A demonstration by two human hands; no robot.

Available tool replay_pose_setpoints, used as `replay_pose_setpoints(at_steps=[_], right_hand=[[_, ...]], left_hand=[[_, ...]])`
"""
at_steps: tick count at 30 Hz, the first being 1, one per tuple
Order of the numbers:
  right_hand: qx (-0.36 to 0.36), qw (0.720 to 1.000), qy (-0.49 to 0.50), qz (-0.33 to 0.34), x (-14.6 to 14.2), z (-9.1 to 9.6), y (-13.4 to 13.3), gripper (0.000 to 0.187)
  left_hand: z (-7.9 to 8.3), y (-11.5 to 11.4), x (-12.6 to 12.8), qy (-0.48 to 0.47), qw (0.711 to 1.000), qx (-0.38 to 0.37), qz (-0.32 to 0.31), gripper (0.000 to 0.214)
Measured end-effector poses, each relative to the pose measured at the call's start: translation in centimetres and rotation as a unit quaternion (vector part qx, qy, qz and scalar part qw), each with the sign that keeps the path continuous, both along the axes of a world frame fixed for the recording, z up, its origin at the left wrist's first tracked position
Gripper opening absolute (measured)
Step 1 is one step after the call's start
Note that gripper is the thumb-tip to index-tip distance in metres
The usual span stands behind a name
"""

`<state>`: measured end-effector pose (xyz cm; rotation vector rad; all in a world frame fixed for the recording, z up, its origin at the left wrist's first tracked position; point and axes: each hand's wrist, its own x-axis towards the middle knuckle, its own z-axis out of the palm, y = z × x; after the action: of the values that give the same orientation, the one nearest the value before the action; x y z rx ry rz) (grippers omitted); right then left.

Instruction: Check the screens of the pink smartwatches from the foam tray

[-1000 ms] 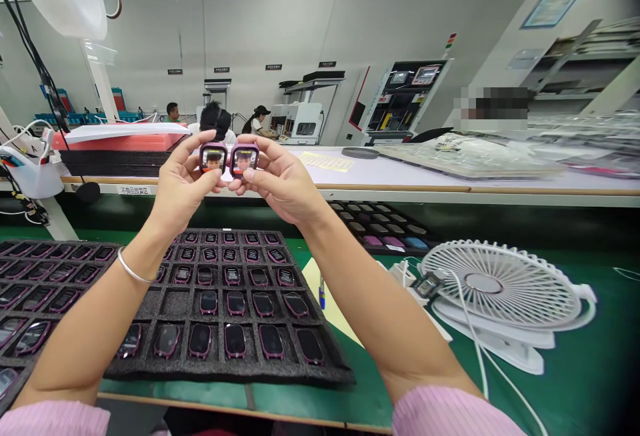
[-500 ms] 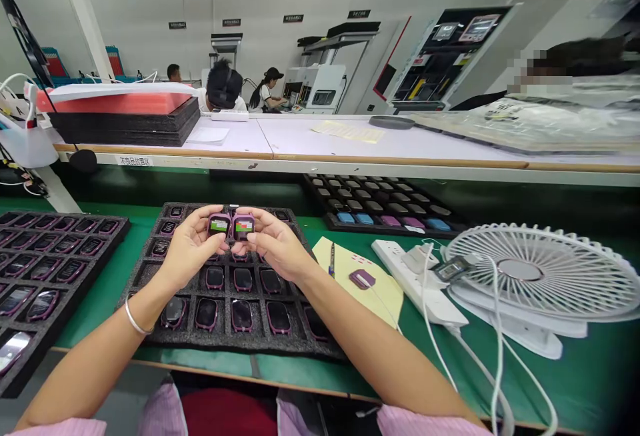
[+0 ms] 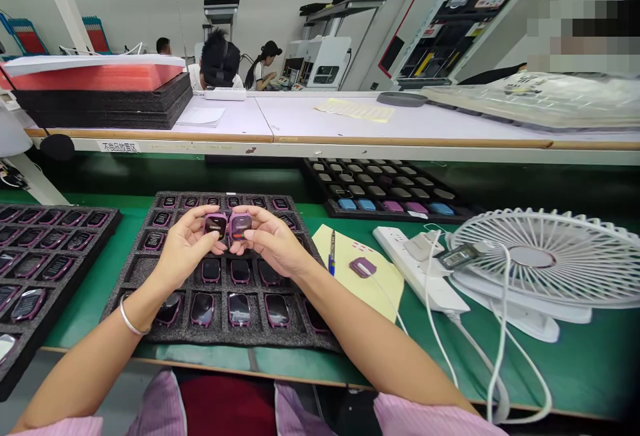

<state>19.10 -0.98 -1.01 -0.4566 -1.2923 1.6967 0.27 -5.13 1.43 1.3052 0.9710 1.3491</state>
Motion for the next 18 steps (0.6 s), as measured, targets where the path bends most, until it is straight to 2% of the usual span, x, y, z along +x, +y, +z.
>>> replay_pose_setpoints(at_steps=[6, 14, 16, 18], right_hand=[[0.009, 0.999, -0.020, -0.025, -0.1, 0.0, 0.1, 0.039], [0.024, 0.999, -0.012, -0.018, -0.3, -0.4, 0.3, 0.043], [0.020, 1.000, -0.012, -0.018, -0.4, 0.1, 0.1, 0.044], [0.014, 0.999, -0.012, -0.026, 0.0, 1.3, -0.8, 0.042]], left_hand=[[-0.4, 0.1, 0.0, 0.007, 1.000, -0.012, 0.005, 0.047], [-0.7, 0.4, 0.0, -0.014, 1.000, -0.012, -0.009, 0.049], [-0.3, 0.1, 0.0, -0.021, 1.000, -0.018, -0.011, 0.050], [0.5, -0.9, -0.5, -0.035, 0.999, -0.008, -0.004, 0.048]])
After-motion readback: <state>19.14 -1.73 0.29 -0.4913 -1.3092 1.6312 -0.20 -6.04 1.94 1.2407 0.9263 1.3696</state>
